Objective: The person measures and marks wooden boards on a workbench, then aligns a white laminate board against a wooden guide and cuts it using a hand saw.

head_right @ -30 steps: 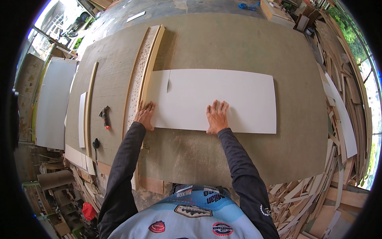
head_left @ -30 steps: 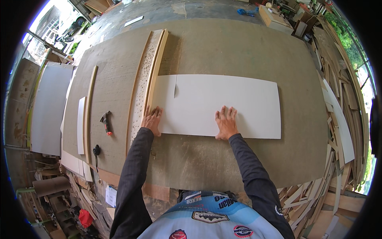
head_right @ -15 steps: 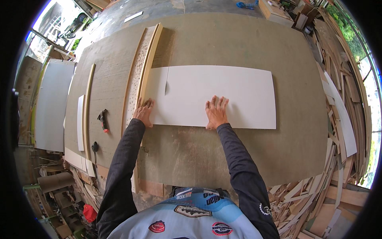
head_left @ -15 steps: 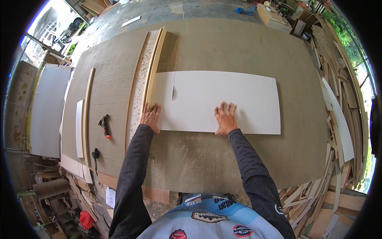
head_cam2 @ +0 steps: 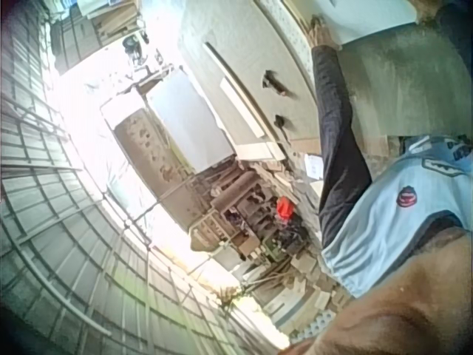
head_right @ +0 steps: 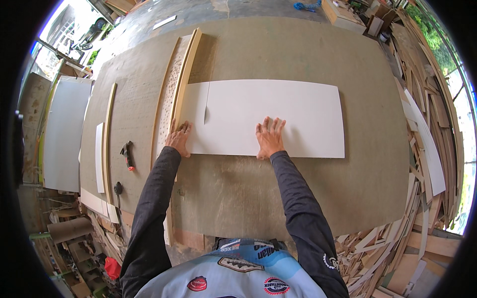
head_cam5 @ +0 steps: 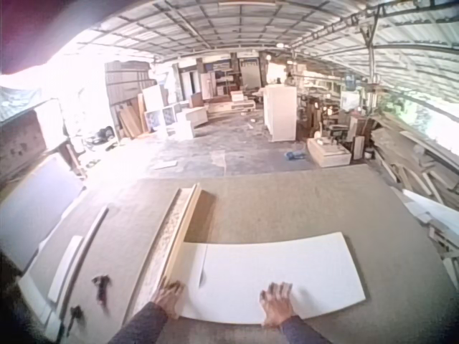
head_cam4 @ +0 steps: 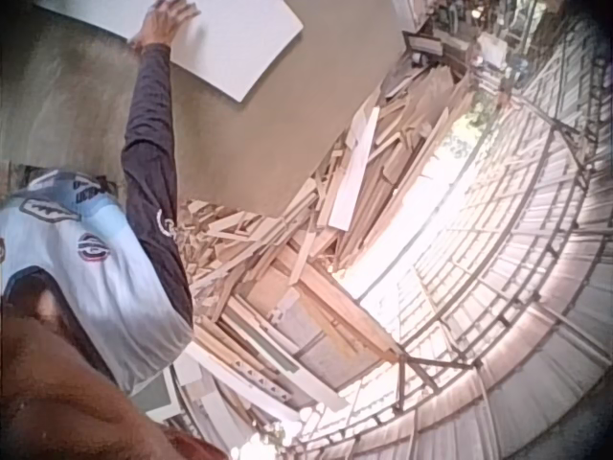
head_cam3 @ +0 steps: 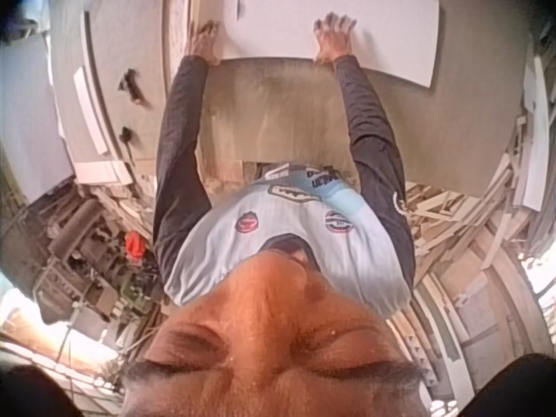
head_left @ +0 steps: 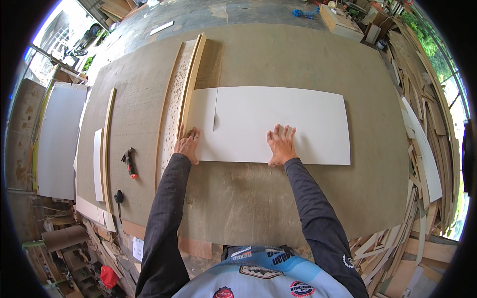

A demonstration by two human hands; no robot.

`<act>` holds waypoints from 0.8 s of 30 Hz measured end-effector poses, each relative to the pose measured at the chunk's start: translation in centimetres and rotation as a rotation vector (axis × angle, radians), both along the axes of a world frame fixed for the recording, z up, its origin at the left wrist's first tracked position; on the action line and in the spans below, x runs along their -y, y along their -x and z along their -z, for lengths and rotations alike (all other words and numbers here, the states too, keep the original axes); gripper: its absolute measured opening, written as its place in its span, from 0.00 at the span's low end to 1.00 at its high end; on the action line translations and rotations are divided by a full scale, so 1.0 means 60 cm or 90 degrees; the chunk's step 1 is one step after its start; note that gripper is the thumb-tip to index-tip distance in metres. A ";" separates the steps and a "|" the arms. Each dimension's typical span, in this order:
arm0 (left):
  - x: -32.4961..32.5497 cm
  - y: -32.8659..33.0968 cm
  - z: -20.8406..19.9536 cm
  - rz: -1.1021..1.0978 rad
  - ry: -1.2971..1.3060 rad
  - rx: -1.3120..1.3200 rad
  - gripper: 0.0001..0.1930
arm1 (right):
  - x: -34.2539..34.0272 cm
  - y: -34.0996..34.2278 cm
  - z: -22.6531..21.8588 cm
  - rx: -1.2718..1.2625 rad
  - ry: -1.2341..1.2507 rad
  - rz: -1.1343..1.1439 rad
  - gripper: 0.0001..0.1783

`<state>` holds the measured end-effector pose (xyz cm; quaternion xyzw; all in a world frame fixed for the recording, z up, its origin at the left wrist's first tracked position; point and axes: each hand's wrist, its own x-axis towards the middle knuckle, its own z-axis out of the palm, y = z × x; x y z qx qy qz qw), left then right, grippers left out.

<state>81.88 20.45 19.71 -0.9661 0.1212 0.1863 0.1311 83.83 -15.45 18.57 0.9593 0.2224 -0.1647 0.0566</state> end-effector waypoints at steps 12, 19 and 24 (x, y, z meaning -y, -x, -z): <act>0.013 -0.036 -0.013 0.004 -0.037 -0.006 0.67 | 0.002 -0.034 0.002 -0.006 -0.003 0.006 0.69; 0.009 -0.058 -0.013 -0.006 -0.006 0.000 0.67 | 0.000 -0.058 -0.002 -0.008 -0.005 0.008 0.69; 0.006 -0.071 -0.008 0.005 -0.009 0.017 0.67 | 0.002 -0.073 0.007 0.002 -0.015 0.009 0.69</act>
